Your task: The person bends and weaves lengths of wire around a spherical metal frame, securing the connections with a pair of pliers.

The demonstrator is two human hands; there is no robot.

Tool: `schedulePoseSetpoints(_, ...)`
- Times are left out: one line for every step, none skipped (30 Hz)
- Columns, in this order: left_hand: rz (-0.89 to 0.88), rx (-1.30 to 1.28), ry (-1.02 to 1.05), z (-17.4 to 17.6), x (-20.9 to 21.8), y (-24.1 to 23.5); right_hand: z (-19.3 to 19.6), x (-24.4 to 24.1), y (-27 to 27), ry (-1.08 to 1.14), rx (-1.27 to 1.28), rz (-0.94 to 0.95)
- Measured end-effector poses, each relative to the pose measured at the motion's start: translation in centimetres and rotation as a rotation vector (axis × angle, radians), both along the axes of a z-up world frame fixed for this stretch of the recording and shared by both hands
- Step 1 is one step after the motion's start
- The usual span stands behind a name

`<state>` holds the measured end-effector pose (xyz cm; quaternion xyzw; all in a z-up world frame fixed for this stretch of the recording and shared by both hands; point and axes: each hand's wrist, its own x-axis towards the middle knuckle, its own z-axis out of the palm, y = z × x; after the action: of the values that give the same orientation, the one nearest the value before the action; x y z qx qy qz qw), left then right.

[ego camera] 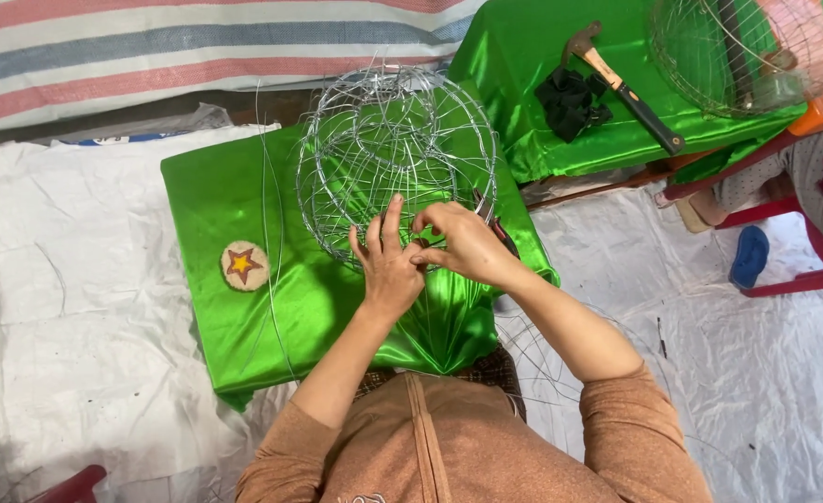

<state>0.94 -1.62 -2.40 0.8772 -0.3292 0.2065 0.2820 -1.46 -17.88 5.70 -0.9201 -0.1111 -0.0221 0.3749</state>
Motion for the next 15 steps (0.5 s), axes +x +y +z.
schedulePoseSetpoints(0.0,0.002,-0.004,-0.3,0.0,-0.1,-0.7,0.2,0.2,-0.004,0.002,0.0)
schedulePoseSetpoints(0.023,0.01,-0.021,-0.6,0.0,-0.2,-1.4,0.5,0.5,-0.088,-0.011,0.002)
schedulePoseSetpoints(0.049,0.017,-0.036,-1.0,-0.1,-0.2,-2.1,0.7,0.8,-0.171,-0.024,0.007)
schedulePoseSetpoints(0.051,0.018,-0.038,-0.8,0.0,-0.1,-2.0,0.7,0.9,-0.173,-0.022,0.009)
schedulePoseSetpoints(0.056,0.005,-0.041,-0.5,0.1,-0.1,-1.8,0.6,0.9,-0.24,-0.064,0.006)
schedulePoseSetpoints(0.061,-0.008,-0.044,-0.3,0.1,-0.1,-1.7,0.6,1.0,-0.307,-0.105,0.004)
schedulePoseSetpoints(0.06,-0.008,-0.042,-0.2,0.0,-0.1,-1.9,0.5,1.1,-0.305,-0.105,0.003)
schedulePoseSetpoints(0.059,-0.012,-0.039,-0.2,-0.2,-0.2,-2.1,0.5,1.2,-0.335,-0.131,-0.018)
schedulePoseSetpoints(0.055,-0.015,-0.035,-0.1,-0.3,-0.2,-2.4,0.3,1.3,-0.363,-0.155,-0.044)
schedulePoseSetpoints(0.05,-0.013,-0.032,0.0,-0.1,-0.3,-2.4,0.9,1.3,-0.36,-0.154,-0.048)
schedulePoseSetpoints(0.053,-0.004,-0.052,-0.1,-0.2,-0.2,-2.6,1.2,1.5,-0.383,-0.121,-0.059)
schedulePoseSetpoints(0.055,0.004,-0.073,-0.1,-0.3,-0.1,-2.8,1.4,1.7,-0.406,-0.089,-0.071)
schedulePoseSetpoints(0.054,0.005,-0.072,-0.1,-0.3,0.0,-2.7,1.5,1.5,-0.405,-0.088,-0.072)
schedulePoseSetpoints(0.05,0.006,-0.07,-0.1,-0.3,0.1,-2.6,1.7,1.3,-0.417,-0.055,-0.08)
schedulePoseSetpoints(0.045,0.005,-0.071,0.0,-0.2,0.2,-2.5,1.9,1.1,-0.432,-0.024,-0.089)
